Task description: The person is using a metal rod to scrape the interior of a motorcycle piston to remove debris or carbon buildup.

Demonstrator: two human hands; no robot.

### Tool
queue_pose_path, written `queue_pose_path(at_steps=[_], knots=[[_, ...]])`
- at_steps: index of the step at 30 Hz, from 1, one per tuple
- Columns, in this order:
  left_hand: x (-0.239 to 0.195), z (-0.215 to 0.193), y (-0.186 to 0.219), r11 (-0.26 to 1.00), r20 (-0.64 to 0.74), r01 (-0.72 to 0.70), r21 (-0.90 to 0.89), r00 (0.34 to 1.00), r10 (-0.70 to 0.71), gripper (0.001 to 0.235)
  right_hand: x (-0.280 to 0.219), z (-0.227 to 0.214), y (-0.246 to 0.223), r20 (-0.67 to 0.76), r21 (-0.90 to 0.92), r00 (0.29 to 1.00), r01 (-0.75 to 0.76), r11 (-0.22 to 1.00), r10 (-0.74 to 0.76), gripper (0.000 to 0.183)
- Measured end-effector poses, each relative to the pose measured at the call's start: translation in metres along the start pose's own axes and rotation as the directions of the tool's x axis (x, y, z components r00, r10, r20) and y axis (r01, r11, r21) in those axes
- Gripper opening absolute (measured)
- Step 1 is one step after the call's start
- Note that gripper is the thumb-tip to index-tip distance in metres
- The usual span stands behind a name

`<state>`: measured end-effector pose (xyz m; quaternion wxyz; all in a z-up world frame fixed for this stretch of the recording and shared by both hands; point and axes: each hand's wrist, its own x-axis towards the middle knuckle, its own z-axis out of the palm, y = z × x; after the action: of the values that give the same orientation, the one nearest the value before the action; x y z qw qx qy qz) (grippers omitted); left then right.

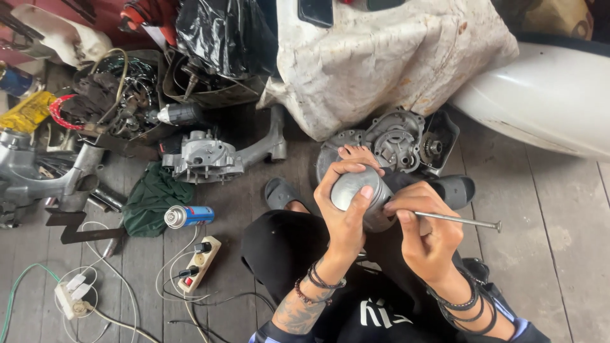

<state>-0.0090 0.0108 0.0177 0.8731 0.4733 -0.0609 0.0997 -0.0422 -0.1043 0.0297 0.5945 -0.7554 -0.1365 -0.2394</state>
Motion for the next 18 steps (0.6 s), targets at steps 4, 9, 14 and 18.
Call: queue_pose_path(at_steps=[4, 9, 14, 18], knots=[[0.004, 0.003, 0.004, 0.999, 0.022, -0.034, 0.027, 0.999, 0.034, 0.026, 0.0, 0.0, -0.005, 0.032, -0.026, 0.999, 0.011, 1.0, -0.011, 0.006], [0.008, 0.008, 0.009, 0.997, 0.044, -0.074, 0.011, 0.996, 0.074, 0.023, -0.001, 0.001, 0.003, -0.027, -0.006, 1.0, 0.008, 1.0, -0.008, 0.008], [0.007, 0.005, 0.006, 0.998, 0.03, -0.05, 0.024, 0.998, 0.049, 0.022, -0.001, 0.002, 0.0, -0.01, -0.018, 1.0, 0.013, 1.0, -0.014, 0.006], [0.004, 0.003, 0.003, 0.999, 0.023, -0.043, 0.005, 0.999, 0.042, 0.024, 0.0, 0.001, 0.001, -0.031, -0.013, 0.999, 0.014, 1.0, -0.015, 0.007]])
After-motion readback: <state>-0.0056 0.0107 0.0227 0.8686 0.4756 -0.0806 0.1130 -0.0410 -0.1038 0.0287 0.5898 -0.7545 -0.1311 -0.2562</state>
